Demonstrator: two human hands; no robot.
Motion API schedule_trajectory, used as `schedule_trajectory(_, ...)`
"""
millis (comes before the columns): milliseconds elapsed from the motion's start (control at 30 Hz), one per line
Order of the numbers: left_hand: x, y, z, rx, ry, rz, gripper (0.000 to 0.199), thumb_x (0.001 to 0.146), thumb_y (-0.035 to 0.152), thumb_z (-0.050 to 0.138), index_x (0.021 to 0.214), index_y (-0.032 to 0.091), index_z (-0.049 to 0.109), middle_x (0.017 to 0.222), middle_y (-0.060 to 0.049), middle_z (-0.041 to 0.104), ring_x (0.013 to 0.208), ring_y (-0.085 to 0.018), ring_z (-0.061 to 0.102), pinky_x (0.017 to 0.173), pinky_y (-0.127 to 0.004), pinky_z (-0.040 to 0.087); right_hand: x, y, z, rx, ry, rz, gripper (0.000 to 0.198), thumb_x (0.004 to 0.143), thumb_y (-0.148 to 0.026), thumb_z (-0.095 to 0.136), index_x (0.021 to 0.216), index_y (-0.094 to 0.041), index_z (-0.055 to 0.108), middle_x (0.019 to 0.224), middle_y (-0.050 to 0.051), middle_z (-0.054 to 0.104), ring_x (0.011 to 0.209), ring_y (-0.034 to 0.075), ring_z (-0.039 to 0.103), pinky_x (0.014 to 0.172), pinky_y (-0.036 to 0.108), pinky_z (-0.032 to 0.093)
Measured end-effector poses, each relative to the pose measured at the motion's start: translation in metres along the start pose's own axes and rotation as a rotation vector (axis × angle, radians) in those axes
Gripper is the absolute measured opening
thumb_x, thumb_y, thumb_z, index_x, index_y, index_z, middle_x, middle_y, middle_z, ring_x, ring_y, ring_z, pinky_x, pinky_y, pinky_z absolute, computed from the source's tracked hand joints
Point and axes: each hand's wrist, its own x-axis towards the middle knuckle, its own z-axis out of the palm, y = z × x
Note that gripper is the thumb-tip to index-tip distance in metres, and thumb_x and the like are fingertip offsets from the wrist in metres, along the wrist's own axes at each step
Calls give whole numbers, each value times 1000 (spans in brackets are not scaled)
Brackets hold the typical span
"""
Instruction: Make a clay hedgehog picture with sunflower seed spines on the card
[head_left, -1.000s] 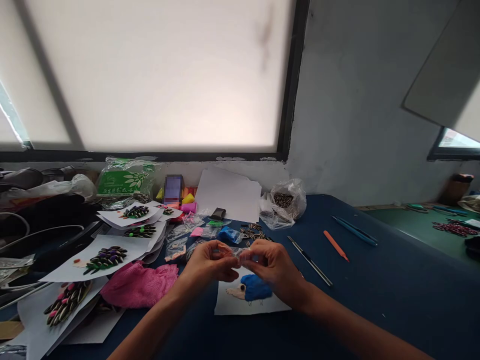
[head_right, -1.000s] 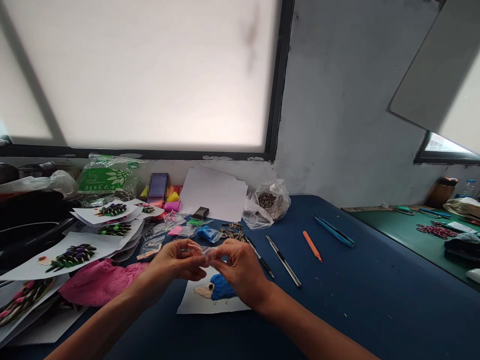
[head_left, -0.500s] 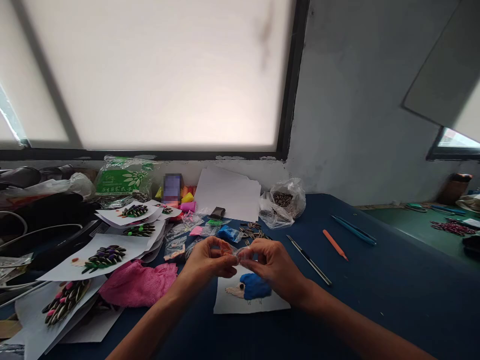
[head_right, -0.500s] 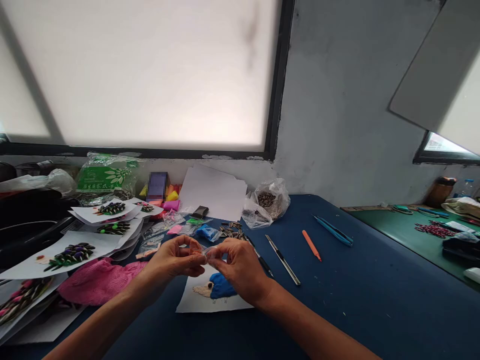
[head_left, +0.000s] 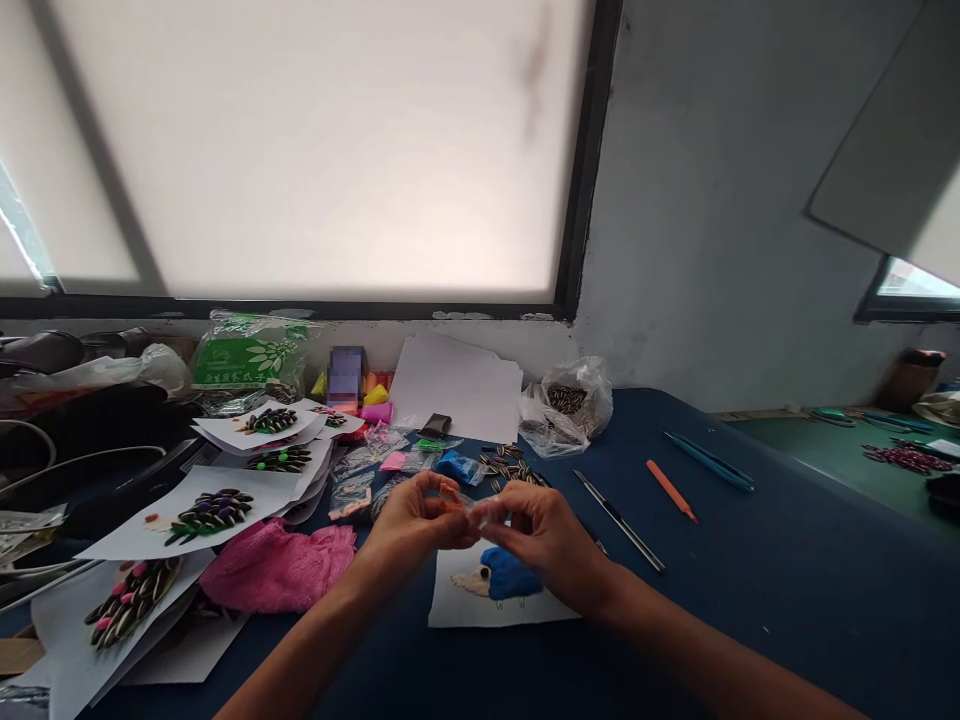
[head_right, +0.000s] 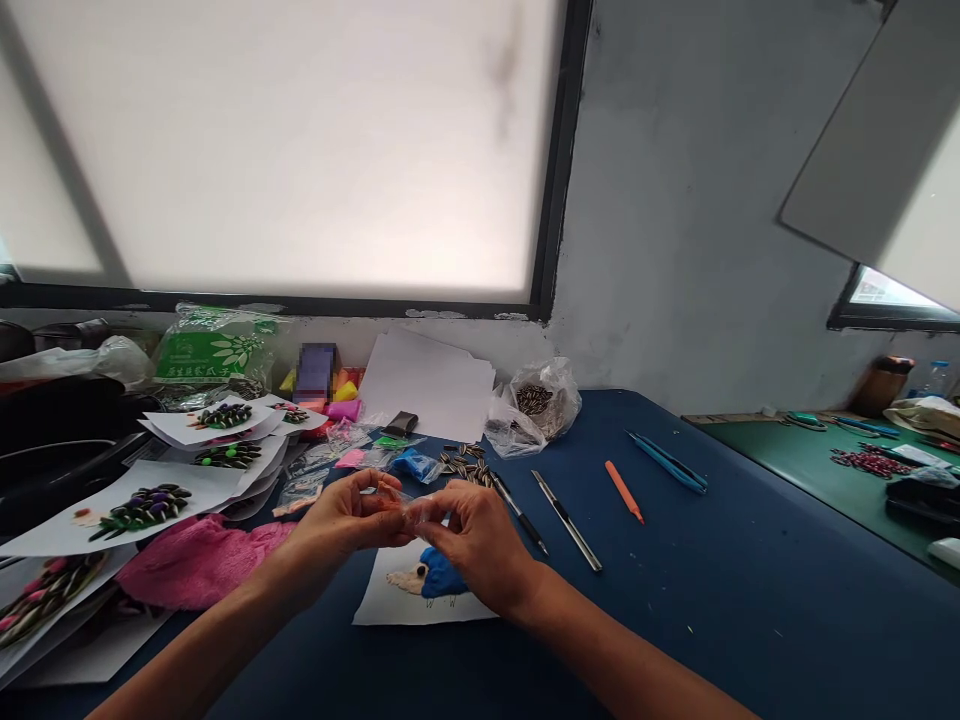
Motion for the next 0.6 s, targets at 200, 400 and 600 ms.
schedule_trajectory(200,-1,0,2,42,37,-11,58,47,26,90,90,17,52,70,2,70,67,-17,70,70,-30,56,-1,6,4,-129,23,-68,18,88,-32,64,84,-19,76,70,0,54,58,11,46,54,24,36)
schedule_trajectory(400,-3,6,2,111,-18,-79,59,48,36,91,88,15,53,61,4,67,60,-17,69,66,-30,56,0,4,1,-161,11,-75,15,89,-24,62,82,-18,74,74,0,55,60,10,46,56,24,37)
schedule_trajectory(600,-2,1,1,88,-38,-18,65,49,42,91,92,14,52,61,3,68,59,-17,69,63,-29,56,0,2,1,-142,-51,-30,13,88,-22,64,86,-19,76,74,-1,55,60,10,46,56,23,37)
